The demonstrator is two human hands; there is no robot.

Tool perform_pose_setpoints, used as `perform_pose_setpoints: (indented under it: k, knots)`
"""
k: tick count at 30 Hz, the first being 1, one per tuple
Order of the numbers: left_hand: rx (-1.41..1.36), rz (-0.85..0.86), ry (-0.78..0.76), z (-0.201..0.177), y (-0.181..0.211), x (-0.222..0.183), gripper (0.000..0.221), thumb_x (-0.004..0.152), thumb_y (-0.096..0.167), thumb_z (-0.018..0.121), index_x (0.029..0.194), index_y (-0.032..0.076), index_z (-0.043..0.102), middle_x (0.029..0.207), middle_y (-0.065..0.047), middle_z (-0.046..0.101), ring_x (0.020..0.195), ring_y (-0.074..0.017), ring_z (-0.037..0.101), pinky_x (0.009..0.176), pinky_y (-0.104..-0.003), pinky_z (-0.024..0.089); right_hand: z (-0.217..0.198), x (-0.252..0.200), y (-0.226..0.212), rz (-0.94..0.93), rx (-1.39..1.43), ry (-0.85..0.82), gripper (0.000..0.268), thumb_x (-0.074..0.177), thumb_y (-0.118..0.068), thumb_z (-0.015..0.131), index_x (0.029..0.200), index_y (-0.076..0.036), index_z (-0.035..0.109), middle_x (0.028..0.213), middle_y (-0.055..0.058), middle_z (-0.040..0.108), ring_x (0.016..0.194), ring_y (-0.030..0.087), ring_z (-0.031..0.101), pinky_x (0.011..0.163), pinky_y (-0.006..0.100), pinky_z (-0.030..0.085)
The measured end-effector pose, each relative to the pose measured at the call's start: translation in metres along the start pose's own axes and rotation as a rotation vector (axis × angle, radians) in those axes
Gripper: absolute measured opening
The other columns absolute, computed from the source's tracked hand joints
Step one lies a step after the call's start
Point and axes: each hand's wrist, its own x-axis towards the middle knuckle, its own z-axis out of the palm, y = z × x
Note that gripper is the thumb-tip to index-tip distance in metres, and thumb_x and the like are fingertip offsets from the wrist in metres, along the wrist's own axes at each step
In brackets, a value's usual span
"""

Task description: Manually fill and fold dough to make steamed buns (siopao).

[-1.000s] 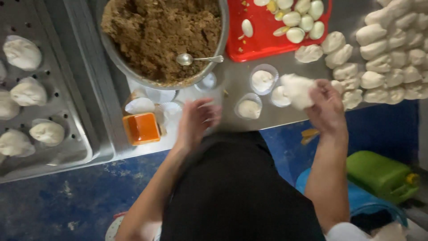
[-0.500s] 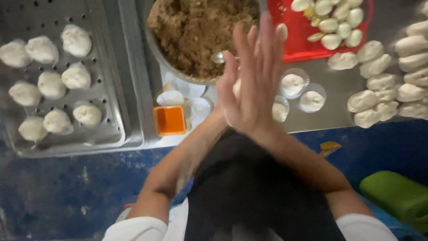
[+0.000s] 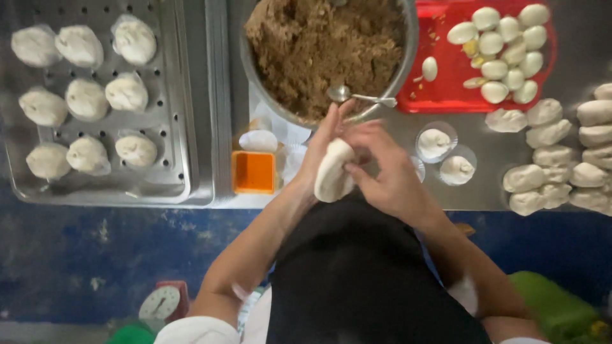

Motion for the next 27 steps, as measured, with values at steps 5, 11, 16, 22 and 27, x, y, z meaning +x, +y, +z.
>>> perform_pose_setpoints:
  k: [5,11,16,22,27]
  knots:
    - [0.698,0.062,-0.038,-0.060,0.052,-0.042,0.068,0.106,0.051,0.054,0.155,0.004,0.050,0.157,-0.018,0.057,0.143,-0.0205,0.058,0.121,-0.033,0.045,-0.006,0.002,-0.005,0.052,0.050,-0.107,0.021,0.090,-0.011,0.078,0.107,-0.006,0.065,0.098,0.003,0.069,0.085,0.012,0.069,0.073,0.025,0.058]
    - [1.209,-0.225,0.072,-0.005,0.043,-0.083,0.030,0.097,0.024,0.072,0.115,0.001,0.077,0.100,-0.009,0.080,0.093,-0.0154,0.071,0.082,-0.030,0.057,-0.029,0.069,0.094,0.031,-0.481,0.002,0.022,0.101,-0.026,0.071,0.114,-0.009,0.076,0.109,0.012,0.068,0.096,0.026,0.067,0.080,0.039,0.056]
    - [1.167,0.282,0.208,0.007,0.036,-0.086,0.037,0.091,0.014,0.073,0.126,0.003,0.068,0.110,-0.004,0.075,0.102,-0.0104,0.069,0.090,-0.027,0.054,-0.024,0.101,0.149,0.118,-0.949,-0.237,0.025,0.093,-0.036,0.073,0.100,-0.013,0.079,0.103,0.014,0.067,0.099,0.035,0.064,0.081,0.047,0.055]
    - [1.040,0.258,0.730,-0.078,0.025,-0.090,0.032,0.095,0.010,0.071,0.125,-0.001,0.075,0.108,-0.011,0.079,0.095,-0.0138,0.072,0.084,-0.029,0.058,-0.016,0.109,0.135,0.132,-0.822,-0.265,0.017,0.101,-0.025,0.063,0.100,-0.011,0.073,0.087,0.011,0.070,0.080,0.032,0.069,0.069,0.049,0.055]
    - [0.422,0.355,0.702,-0.121,0.010,-0.065,0.040,0.090,0.003,0.069,0.128,-0.009,0.063,0.114,-0.016,0.074,0.097,-0.0225,0.075,0.090,-0.035,0.062,0.018,0.104,0.141,0.035,-0.832,-0.230,0.014,0.101,-0.018,0.059,0.097,-0.010,0.069,0.078,0.012,0.070,0.069,0.032,0.069,0.060,0.048,0.054]
